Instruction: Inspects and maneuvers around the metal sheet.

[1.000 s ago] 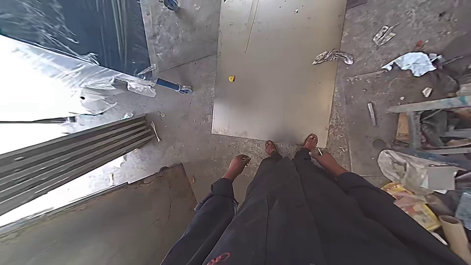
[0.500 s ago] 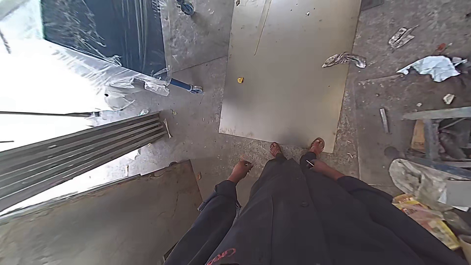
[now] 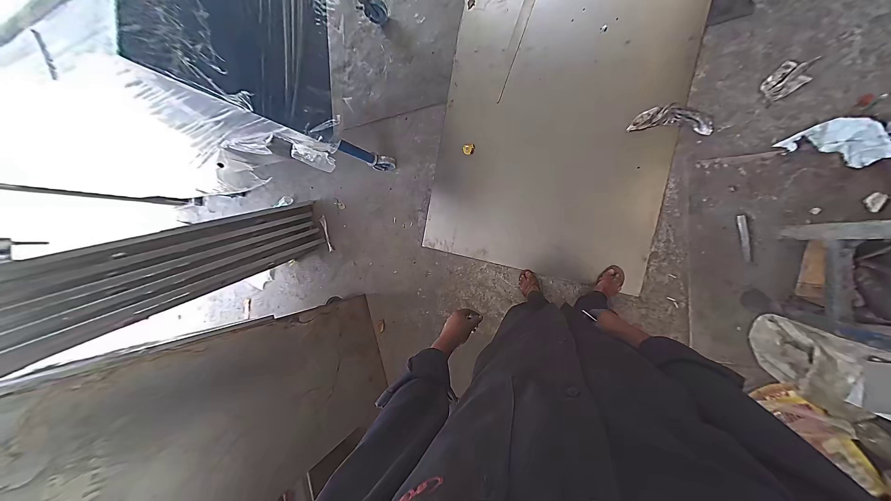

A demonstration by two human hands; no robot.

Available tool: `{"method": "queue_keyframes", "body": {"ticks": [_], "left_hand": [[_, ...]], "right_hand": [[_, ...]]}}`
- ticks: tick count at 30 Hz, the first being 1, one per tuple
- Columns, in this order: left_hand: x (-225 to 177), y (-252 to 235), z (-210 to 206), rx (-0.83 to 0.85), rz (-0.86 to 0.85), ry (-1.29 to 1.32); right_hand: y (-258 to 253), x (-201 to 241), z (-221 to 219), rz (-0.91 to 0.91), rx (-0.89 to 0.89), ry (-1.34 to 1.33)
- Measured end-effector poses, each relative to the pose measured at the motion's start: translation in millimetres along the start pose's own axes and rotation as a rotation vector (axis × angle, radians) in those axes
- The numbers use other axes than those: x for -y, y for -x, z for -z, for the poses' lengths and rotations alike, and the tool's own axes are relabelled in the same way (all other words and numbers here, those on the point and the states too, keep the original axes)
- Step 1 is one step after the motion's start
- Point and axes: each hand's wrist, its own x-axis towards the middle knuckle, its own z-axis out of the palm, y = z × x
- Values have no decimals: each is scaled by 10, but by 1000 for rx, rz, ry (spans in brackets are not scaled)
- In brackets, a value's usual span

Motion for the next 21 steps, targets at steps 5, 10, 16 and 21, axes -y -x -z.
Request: {"method": "queue_keyframes", "body": {"ticks": [5,10,16,21], "left_hand": [[32,29,31,-3,-7,-12],[137,56,125,-13,7,-26],[276,14,175,-17,28,-13],[236,37,206,-23,17,-28]], "right_hand": [[-421,-204,-154,108,-92,-129],[-405,-92,-183,140,-152,-208],[-648,-175,-272,132,-225,-527],[-223,168,-109,-16,-49,-420]]}}
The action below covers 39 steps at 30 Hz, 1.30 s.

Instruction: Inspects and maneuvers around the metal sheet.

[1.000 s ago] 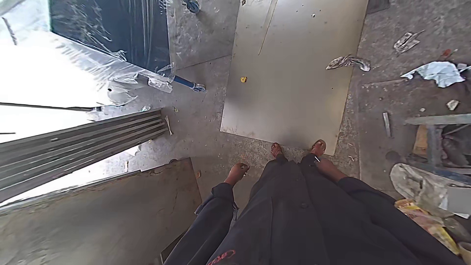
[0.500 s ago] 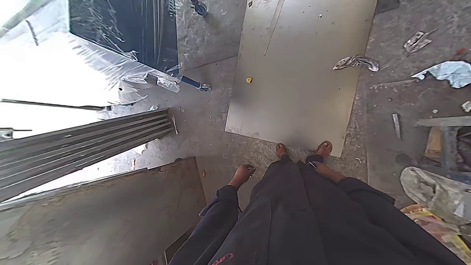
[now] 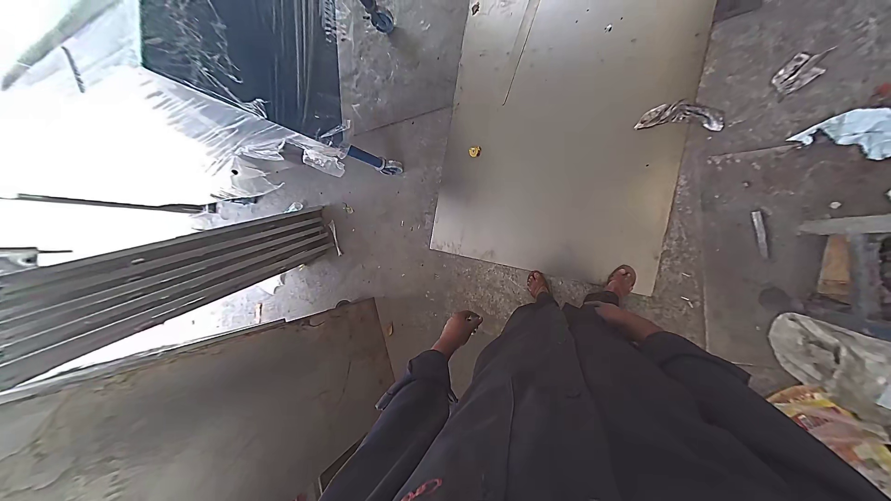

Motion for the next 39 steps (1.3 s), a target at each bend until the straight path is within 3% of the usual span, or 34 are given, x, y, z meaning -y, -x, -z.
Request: {"method": "queue_keyframes", "body": {"ticks": [5,11,17,21,26,28,33,39], "left_hand": [[-10,-21,12,-7,-11,39],[9,-87,-25,-4,-18,27],[-39,-117,-52,-6,-53,36],[-70,-156,-77,2,-62,39],[-75,-203,-66,9,-82,32],[-81,-184,-35,17,-82,28],[-16,-216,-3,13,-87,27],[83,-262,59,1,-83,20]], "right_hand": [[-259,-37,4,-76,-238,-131],[4,97,208,-124,-404,555],[92,-26,386,35,-462,742],[203,-102,375,62,-517,669],[225,-299,342,-281,-341,436],[128,-384,297,-261,-258,283],[-1,-210,180,-93,-479,-136],[6,-154,226,-109,-486,295]]}}
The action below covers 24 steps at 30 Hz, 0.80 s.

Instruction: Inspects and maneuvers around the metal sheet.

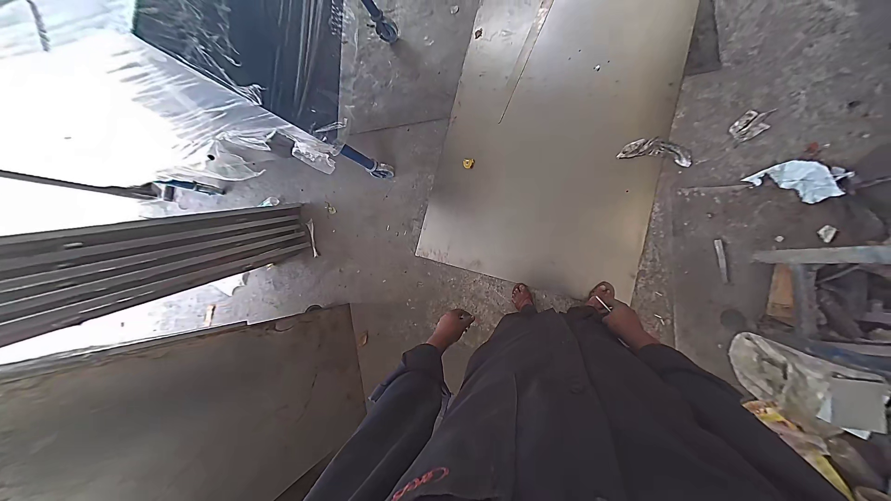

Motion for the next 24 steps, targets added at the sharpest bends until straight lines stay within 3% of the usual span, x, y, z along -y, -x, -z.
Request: {"method": "queue_keyframes", "body": {"ticks": [9,13,15,19,21,24], "left_hand": [[173,-25,-7,-1,11,19],[201,-40,12,-2,8,21],[203,-43,23,0,1,17],[193,-53,20,-5,-18,31],[176,-52,19,2,-17,28],[167,-69,13,0,-20,26]], "right_hand": [[127,-296,-55,-109,-20,12],[167,-300,-53,-202,105,3],[147,-272,-102,-185,145,-135],[121,-95,-171,-97,28,-490],[97,-10,-157,-76,-35,-391],[136,57,-90,-4,-85,19]]}}
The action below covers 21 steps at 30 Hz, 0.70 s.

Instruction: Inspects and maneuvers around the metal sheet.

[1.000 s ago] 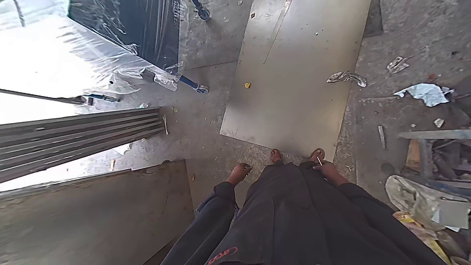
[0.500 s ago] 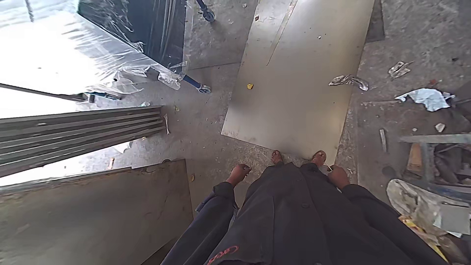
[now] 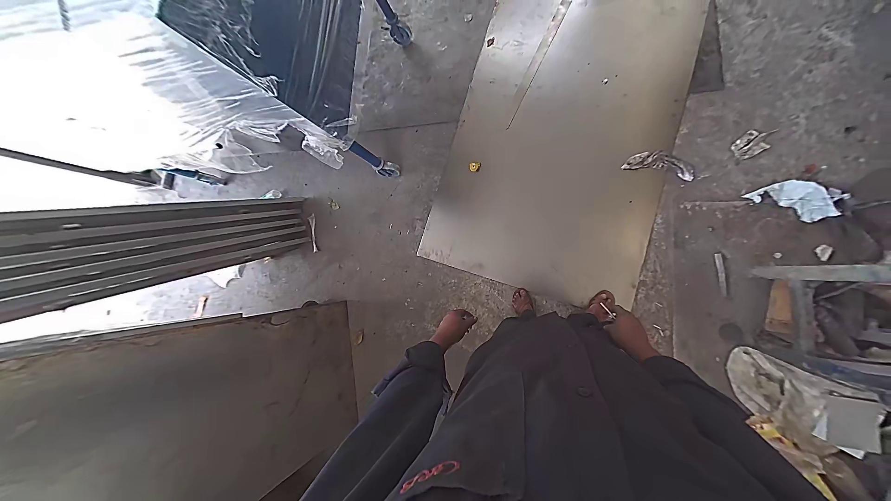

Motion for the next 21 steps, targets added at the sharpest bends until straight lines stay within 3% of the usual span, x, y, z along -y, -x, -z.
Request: {"method": "queue_keyframes", "body": {"ticks": [3,6,13,18,21], "left_hand": [[19,-23,-18,-6,-5,9],[36,-33,-30,-7,-4,-2],[86,-78,-40,22,17,5],[64,-109,-6,25,15,-1],[23,-119,35,19,6,4]], "right_hand": [[171,53,134,30,-42,205],[226,-11,225,-12,-38,239],[96,-390,55,-200,179,42],[113,-351,-86,-208,20,-433],[107,-251,-9,-205,-50,-529]]}}
